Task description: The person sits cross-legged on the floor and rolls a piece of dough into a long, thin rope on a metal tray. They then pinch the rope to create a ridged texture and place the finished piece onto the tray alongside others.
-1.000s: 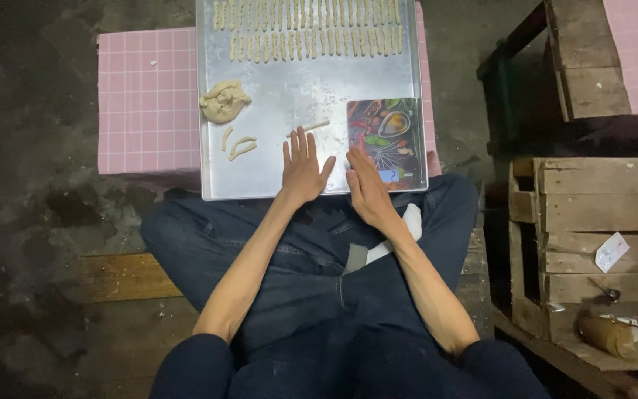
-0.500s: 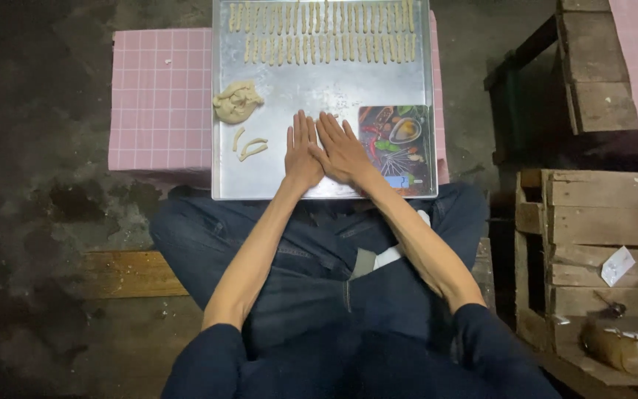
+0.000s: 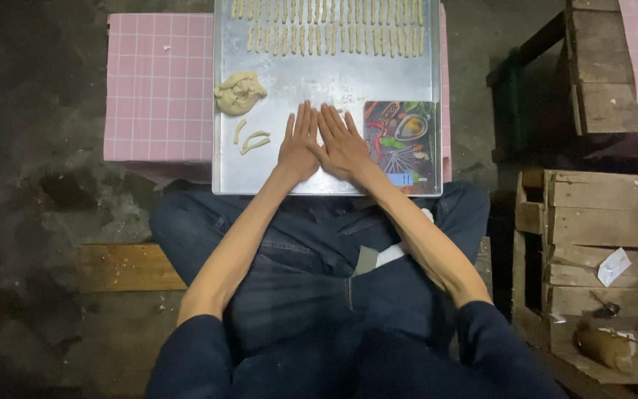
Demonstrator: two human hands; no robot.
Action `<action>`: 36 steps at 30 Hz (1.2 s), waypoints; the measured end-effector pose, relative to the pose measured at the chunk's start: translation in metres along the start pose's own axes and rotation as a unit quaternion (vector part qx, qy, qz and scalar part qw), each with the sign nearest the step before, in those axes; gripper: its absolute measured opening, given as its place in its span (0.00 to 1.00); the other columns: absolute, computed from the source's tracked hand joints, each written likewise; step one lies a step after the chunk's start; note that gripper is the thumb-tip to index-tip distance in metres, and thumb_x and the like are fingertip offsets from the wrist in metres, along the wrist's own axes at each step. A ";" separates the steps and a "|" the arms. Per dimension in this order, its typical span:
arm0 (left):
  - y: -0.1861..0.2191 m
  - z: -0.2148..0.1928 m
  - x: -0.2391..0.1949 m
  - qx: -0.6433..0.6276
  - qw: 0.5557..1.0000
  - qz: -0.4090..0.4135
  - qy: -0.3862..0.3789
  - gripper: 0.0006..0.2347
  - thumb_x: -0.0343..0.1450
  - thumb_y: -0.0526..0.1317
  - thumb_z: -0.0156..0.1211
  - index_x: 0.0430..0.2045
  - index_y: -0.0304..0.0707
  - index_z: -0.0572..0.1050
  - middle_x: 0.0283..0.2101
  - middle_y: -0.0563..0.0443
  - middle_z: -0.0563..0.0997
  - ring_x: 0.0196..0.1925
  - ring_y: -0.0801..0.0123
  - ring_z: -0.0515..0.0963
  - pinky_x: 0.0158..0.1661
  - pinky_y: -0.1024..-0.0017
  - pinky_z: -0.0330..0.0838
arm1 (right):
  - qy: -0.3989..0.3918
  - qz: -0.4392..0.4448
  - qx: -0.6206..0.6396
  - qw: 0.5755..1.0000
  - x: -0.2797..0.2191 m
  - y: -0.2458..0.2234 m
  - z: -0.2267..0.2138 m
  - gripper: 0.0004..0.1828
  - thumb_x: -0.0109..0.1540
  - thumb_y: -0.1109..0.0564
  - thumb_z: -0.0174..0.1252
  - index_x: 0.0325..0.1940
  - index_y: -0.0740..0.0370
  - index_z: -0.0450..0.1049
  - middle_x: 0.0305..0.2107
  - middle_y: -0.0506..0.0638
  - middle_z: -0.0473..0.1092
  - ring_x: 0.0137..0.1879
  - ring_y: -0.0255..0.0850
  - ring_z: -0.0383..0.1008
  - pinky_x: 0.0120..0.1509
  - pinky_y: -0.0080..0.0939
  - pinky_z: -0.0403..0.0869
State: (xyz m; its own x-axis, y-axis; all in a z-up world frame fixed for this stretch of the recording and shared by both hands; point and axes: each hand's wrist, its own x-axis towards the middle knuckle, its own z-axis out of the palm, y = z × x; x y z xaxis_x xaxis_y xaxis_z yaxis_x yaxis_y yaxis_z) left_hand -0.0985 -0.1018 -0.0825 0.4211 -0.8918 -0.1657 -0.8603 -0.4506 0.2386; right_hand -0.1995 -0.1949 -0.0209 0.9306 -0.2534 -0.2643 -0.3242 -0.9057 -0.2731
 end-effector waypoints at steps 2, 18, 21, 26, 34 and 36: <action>-0.002 0.000 -0.012 -0.001 1.000 0.021 0.003 0.32 0.80 0.52 0.37 0.75 0.27 0.42 0.79 0.33 0.37 0.82 0.52 0.33 0.76 0.55 0.23 | 0.005 -0.014 0.006 1.000 -0.013 0.008 0.016 0.48 0.72 0.27 0.18 0.82 0.68 0.44 0.79 0.63 0.38 0.84 0.52 0.34 0.85 0.57 0.32; -0.025 -0.002 -0.014 -0.325 0.931 0.109 0.128 0.36 0.71 0.17 0.44 0.76 0.41 0.49 0.78 0.31 0.43 0.78 0.42 0.51 0.75 0.52 0.52 | 0.205 -0.063 0.081 0.973 -0.027 0.039 0.047 0.32 0.74 0.42 0.49 0.70 0.72 0.67 0.68 0.69 0.62 0.78 0.56 0.55 0.82 0.55 0.51; -0.023 -0.013 -0.016 -0.337 0.925 0.101 0.146 0.33 0.72 0.16 0.42 0.75 0.38 0.51 0.77 0.28 0.44 0.77 0.39 0.55 0.74 0.49 0.54 | 0.234 -0.079 0.077 0.966 -0.025 0.038 0.050 0.28 0.72 0.45 0.53 0.65 0.72 0.71 0.62 0.69 0.68 0.74 0.57 0.62 0.79 0.53 0.57; -0.022 -0.011 -0.016 -0.330 0.929 0.102 0.133 0.34 0.72 0.16 0.43 0.76 0.42 0.50 0.78 0.29 0.42 0.76 0.38 0.56 0.73 0.49 0.58 | 0.254 -0.092 0.068 0.961 -0.014 0.040 0.056 0.24 0.71 0.46 0.55 0.62 0.68 0.74 0.57 0.65 0.70 0.70 0.57 0.66 0.73 0.53 0.64; -0.019 -0.009 -0.011 -0.345 0.922 0.113 0.138 0.34 0.72 0.17 0.41 0.75 0.41 0.51 0.77 0.29 0.44 0.75 0.41 0.62 0.71 0.48 0.62 | 0.248 -0.097 0.061 0.962 -0.014 0.038 0.052 0.21 0.70 0.48 0.56 0.59 0.66 0.76 0.53 0.63 0.71 0.65 0.57 0.68 0.64 0.51 0.68; -0.015 -0.022 -0.017 -0.345 0.922 0.115 0.133 0.33 0.72 0.20 0.48 0.75 0.39 0.52 0.77 0.30 0.45 0.74 0.41 0.62 0.70 0.48 0.63 | 0.259 -0.100 0.057 0.959 -0.012 0.042 0.056 0.20 0.70 0.48 0.57 0.58 0.65 0.77 0.52 0.62 0.72 0.62 0.56 0.69 0.61 0.50 0.69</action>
State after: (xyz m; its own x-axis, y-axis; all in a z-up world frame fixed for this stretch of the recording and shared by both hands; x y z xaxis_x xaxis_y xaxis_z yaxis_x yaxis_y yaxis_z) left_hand -0.0863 -0.0802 -0.0625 0.3849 -0.9046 0.1830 -0.5866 -0.0867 0.8052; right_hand -0.2338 -0.2104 -0.0809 0.9265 -0.2391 0.2906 -0.1188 -0.9186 -0.3769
